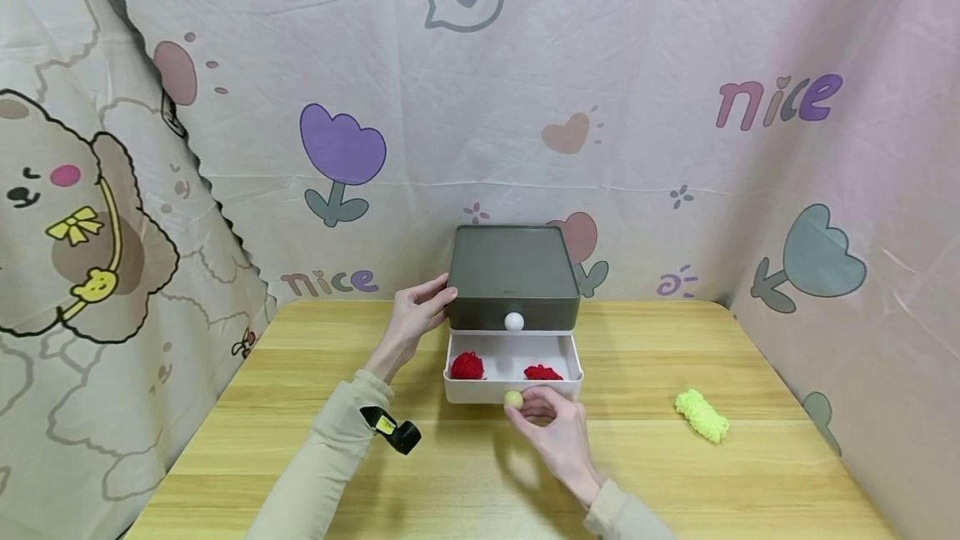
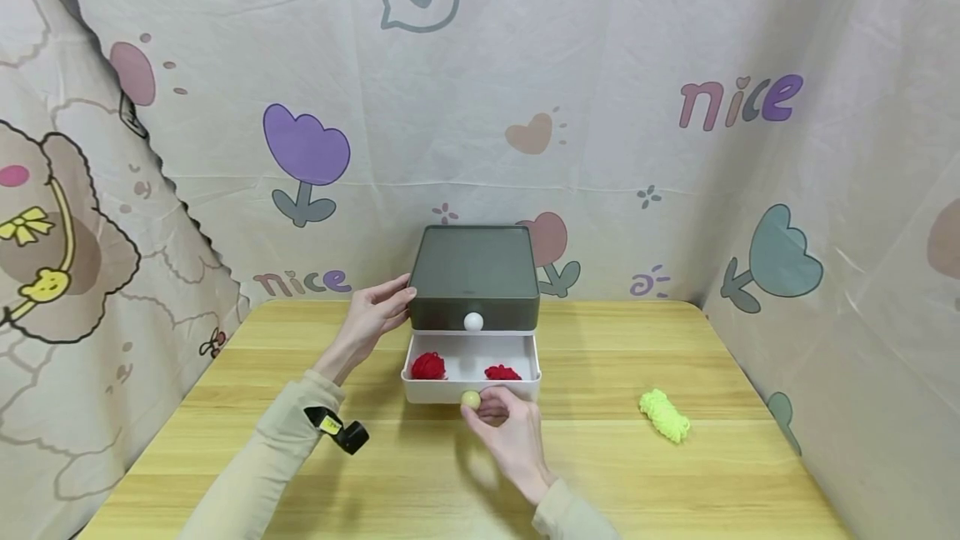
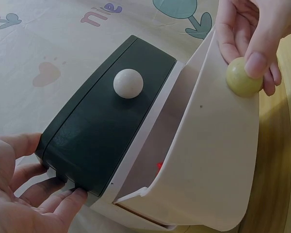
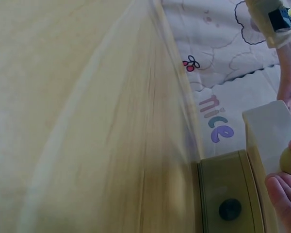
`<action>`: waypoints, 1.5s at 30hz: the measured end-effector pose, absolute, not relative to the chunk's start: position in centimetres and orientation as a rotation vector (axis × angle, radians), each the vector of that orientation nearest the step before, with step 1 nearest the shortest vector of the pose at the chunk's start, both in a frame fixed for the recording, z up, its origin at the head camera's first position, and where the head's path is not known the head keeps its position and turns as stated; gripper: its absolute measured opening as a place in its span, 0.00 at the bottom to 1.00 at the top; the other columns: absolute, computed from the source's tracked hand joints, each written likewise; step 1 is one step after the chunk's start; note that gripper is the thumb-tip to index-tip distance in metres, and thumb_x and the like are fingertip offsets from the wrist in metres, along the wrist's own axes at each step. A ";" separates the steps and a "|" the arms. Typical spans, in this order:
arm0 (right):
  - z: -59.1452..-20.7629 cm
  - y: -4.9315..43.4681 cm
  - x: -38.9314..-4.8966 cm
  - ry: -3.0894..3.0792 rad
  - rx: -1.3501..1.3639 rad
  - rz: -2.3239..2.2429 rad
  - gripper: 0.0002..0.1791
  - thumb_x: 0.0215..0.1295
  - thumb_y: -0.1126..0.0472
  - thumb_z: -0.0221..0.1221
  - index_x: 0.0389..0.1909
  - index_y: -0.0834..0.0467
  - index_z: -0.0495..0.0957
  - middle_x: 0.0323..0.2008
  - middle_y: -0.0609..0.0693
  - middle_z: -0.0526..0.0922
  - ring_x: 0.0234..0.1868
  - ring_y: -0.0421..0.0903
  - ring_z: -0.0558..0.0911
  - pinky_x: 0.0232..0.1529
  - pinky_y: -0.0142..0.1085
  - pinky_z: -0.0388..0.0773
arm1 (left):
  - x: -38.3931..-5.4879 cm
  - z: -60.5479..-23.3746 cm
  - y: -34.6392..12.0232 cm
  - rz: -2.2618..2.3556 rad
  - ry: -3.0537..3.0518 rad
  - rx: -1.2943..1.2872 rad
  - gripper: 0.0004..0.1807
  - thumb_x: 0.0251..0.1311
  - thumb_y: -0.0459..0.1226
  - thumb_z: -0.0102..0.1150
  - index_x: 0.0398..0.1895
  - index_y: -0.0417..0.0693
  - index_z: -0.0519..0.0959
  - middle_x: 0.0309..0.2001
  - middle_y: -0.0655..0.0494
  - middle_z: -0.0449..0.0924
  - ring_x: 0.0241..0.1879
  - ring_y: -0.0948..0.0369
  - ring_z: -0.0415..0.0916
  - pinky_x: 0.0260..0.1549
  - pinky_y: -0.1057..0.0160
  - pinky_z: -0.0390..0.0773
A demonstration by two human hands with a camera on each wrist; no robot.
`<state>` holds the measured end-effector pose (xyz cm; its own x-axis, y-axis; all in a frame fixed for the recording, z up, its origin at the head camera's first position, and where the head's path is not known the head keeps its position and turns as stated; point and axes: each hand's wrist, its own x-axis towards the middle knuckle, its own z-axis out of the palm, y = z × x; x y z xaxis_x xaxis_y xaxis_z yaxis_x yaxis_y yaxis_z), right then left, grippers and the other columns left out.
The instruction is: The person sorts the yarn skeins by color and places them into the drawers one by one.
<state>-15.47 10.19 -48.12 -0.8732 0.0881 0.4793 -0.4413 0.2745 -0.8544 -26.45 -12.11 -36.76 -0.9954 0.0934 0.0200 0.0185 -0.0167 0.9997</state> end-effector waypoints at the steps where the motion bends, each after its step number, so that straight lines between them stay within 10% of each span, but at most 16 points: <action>1: -48.1 10.2 -15.6 -2.113 0.316 1.649 0.12 0.47 0.72 0.75 0.31 0.59 0.84 0.27 0.54 0.90 0.27 0.35 0.85 0.31 0.26 0.85 | -26.4 -36.7 -12.1 2.200 2.165 0.123 0.28 0.70 0.37 0.59 0.72 0.45 0.69 0.74 0.45 0.67 0.66 0.50 0.72 0.64 0.53 0.76; 22: -47.8 10.0 -18.5 -2.102 0.236 1.702 0.10 0.50 0.68 0.75 0.32 0.62 0.84 0.27 0.57 0.89 0.28 0.34 0.85 0.31 0.26 0.86 | -26.3 -36.6 -12.1 2.219 2.148 0.133 0.28 0.69 0.36 0.60 0.72 0.45 0.70 0.73 0.46 0.68 0.58 0.63 0.77 0.63 0.53 0.76; 33: -47.6 9.9 -19.5 -2.107 0.169 1.792 0.11 0.51 0.67 0.75 0.33 0.63 0.84 0.30 0.59 0.89 0.29 0.35 0.85 0.34 0.26 0.86 | -26.4 -36.7 -12.3 2.200 2.159 0.157 0.29 0.70 0.37 0.59 0.73 0.45 0.69 0.74 0.45 0.66 0.67 0.51 0.71 0.64 0.52 0.76; 45: -47.7 9.6 -20.5 -2.083 0.103 1.835 0.11 0.53 0.69 0.73 0.35 0.68 0.83 0.32 0.64 0.88 0.29 0.35 0.85 0.35 0.24 0.85 | -26.4 -36.7 -12.2 2.211 2.149 0.140 0.28 0.70 0.36 0.59 0.72 0.45 0.69 0.73 0.46 0.67 0.55 0.65 0.78 0.63 0.53 0.76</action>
<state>-20.55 9.60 -47.67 -0.9319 0.1812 0.3141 -0.2889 0.1528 -0.9451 -26.36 -12.17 -36.70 -0.9943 0.1028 0.0263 0.0234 -0.0297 0.9993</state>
